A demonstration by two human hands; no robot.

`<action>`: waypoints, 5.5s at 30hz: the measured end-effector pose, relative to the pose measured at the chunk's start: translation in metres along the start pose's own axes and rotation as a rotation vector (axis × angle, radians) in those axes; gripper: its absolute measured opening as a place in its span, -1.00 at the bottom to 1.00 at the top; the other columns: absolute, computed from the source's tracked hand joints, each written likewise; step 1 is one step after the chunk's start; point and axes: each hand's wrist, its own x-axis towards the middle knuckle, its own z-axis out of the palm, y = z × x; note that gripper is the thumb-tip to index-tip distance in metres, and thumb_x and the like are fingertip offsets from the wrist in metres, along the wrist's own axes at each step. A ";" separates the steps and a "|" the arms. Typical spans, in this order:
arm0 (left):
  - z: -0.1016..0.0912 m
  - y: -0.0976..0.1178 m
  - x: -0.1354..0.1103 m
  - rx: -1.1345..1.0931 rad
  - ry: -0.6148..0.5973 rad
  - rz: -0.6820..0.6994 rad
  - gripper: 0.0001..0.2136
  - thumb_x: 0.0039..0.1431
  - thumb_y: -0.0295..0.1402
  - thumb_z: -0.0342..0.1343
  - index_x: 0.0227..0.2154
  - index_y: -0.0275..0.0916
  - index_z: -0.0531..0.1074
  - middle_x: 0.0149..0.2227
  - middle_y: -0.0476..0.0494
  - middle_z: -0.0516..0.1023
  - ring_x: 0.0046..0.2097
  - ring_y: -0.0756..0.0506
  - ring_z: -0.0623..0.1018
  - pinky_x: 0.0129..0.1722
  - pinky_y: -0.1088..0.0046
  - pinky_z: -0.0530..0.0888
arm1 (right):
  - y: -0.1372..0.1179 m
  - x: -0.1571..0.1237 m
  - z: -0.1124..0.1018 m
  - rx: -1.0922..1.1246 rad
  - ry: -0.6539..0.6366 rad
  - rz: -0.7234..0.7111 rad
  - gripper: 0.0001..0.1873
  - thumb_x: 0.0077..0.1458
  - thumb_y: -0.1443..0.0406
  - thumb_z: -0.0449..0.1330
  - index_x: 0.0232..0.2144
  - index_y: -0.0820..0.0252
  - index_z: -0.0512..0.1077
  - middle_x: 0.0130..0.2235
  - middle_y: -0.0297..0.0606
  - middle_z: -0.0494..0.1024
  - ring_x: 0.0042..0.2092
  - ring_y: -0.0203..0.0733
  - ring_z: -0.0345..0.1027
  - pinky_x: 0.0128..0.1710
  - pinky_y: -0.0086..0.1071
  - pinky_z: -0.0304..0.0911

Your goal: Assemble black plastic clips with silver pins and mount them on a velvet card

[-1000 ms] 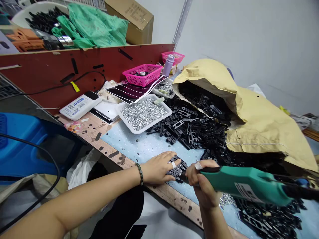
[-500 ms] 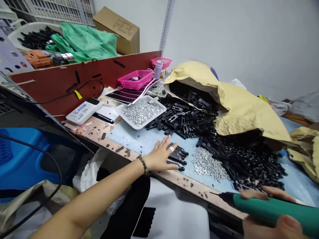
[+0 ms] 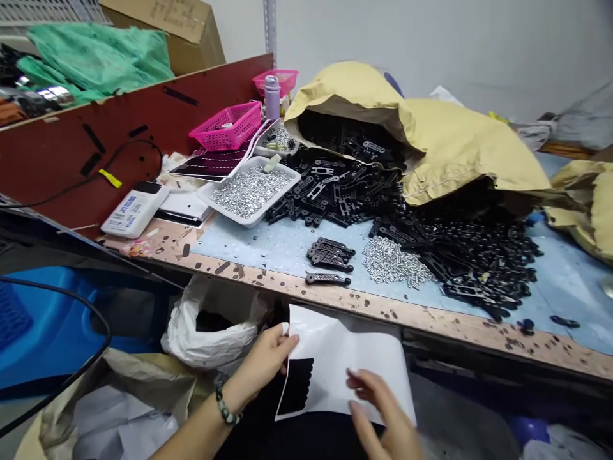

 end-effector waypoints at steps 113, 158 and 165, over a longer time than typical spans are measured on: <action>-0.029 0.119 0.065 0.461 0.022 0.612 -0.73 0.30 -0.38 -0.06 -0.01 -0.09 0.41 0.02 -0.11 0.42 0.07 -0.14 0.38 0.08 0.31 0.34 | -0.049 0.216 0.042 -0.344 -0.567 -0.413 -0.58 0.20 0.32 0.08 0.11 0.05 0.21 -0.11 -0.18 0.45 -0.10 -0.13 0.37 -0.12 -0.23 0.35; -0.044 0.109 0.064 0.860 0.099 0.711 -0.57 0.33 -0.48 -0.22 0.22 -0.11 0.12 0.29 -0.08 0.10 0.26 -0.15 0.11 0.18 0.18 0.13 | -0.033 0.201 0.043 -0.070 -0.444 -0.109 -0.90 0.22 0.35 0.07 -0.25 0.10 0.39 -0.34 -0.32 0.41 -0.36 -0.29 0.36 -0.40 -0.43 0.32; -0.043 0.100 0.068 1.124 0.175 0.919 -0.64 0.17 -0.48 -0.02 0.04 -0.23 0.37 0.05 -0.12 0.47 0.05 -0.22 0.35 0.04 0.13 0.07 | -0.011 0.205 0.056 0.072 -0.167 0.259 -0.83 0.06 0.20 0.21 -0.37 0.19 0.49 -0.44 -0.30 0.44 -0.54 -0.34 0.33 -0.60 -0.49 0.31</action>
